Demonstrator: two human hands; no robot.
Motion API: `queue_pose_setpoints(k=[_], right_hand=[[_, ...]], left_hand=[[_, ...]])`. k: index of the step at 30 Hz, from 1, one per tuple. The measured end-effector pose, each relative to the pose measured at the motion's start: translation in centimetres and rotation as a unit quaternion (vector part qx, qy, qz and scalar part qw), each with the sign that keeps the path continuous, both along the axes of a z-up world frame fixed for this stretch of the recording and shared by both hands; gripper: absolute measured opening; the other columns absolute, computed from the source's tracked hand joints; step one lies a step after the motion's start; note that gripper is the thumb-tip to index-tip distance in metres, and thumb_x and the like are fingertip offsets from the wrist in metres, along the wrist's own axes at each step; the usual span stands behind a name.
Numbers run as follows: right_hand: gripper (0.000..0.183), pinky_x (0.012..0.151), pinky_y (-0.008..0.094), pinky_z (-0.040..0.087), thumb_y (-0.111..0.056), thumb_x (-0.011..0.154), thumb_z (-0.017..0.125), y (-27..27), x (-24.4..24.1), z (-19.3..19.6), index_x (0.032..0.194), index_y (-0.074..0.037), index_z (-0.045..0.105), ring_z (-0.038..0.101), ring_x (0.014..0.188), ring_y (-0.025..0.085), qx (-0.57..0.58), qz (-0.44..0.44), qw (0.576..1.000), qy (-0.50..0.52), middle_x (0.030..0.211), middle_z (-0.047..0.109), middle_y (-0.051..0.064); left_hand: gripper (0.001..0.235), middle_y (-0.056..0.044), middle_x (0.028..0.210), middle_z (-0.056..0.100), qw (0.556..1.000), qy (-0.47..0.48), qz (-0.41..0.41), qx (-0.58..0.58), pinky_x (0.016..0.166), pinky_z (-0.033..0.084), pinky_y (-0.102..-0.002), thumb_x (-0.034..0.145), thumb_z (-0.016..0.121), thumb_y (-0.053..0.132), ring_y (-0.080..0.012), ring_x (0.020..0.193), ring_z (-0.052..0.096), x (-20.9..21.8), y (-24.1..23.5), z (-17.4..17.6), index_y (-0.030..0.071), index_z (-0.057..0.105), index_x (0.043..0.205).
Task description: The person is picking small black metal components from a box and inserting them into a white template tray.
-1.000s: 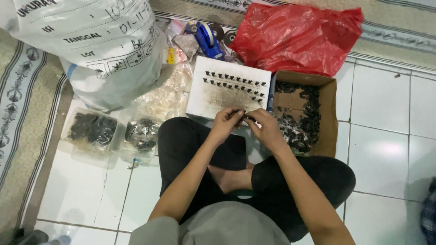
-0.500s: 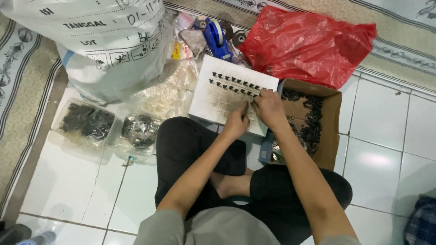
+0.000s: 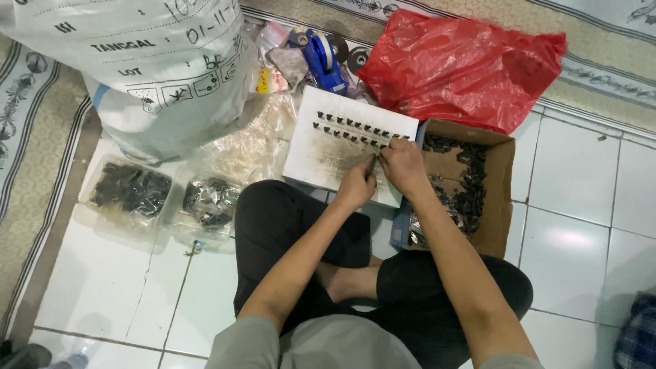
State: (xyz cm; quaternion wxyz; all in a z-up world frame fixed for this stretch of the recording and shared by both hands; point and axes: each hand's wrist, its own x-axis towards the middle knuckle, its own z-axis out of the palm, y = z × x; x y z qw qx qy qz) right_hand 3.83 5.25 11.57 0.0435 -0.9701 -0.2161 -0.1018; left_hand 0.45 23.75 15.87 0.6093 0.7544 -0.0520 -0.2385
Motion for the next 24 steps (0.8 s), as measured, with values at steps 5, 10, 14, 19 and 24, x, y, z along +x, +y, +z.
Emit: queue_pose_setpoints(k=[5,10,14,19,24], right_hand=[[0.019,0.07,0.035,0.042,-0.011,0.089,0.071,0.0,-0.1,-0.1,0.071,-0.013,0.066,0.059,0.073,0.024,0.006,-0.005,1.0,0.007,0.074,0.053,0.002],[0.011,0.072,0.037,0.044,-0.015,0.087,0.072,0.0,-0.2,-0.2,0.076,-0.013,0.069,0.061,0.077,0.025,0.016,-0.013,1.0,0.008,0.076,0.055,0.003],[0.006,0.074,0.038,0.045,-0.018,0.084,0.075,-0.2,-0.3,-0.2,0.084,-0.013,0.072,0.062,0.08,0.026,0.013,-0.019,0.999,0.03,0.079,0.056,0.005],[0.008,0.075,0.038,0.044,-0.017,0.084,0.075,0.0,-0.6,0.5,0.09,-0.012,0.074,0.062,0.083,0.027,0.016,-0.025,0.999,0.042,0.082,0.058,0.006],[0.008,0.072,0.038,0.045,-0.015,0.083,0.075,-0.1,-0.7,0.4,0.089,-0.011,0.074,0.062,0.081,0.028,0.026,-0.026,0.999,0.036,0.081,0.057,0.006]], left_hand=[[0.054,-0.036,0.147,0.049,1.0,-0.006,0.001,0.004,0.113,0.042,-0.054,0.098,0.049,0.002,-0.046,0.14,0.045,0.1,-0.2,-0.3,-0.009,0.042,0.151],[0.054,-0.036,0.147,0.048,1.0,-0.007,-0.004,0.008,0.115,0.041,-0.055,0.098,0.05,0.003,-0.0473,0.141,0.044,0.2,-0.2,-0.8,-0.009,0.042,0.151],[0.055,-0.036,0.148,0.047,1.0,0.012,-0.002,0.004,0.114,0.042,-0.055,0.098,0.048,0.003,-0.047,0.14,0.045,0.2,-0.1,-0.4,-0.007,0.04,0.152],[0.055,-0.037,0.148,0.048,1.0,0.008,0.0,0.003,0.112,0.043,-0.055,0.099,0.049,0.003,-0.0478,0.139,0.046,0.2,-0.1,-0.8,-0.008,0.041,0.152],[0.056,-0.036,0.146,0.049,1.0,0.019,0.002,0.008,0.108,0.048,-0.053,0.099,0.049,0.005,-0.0458,0.134,0.052,0.2,-0.5,-1.6,-0.007,0.041,0.153]])
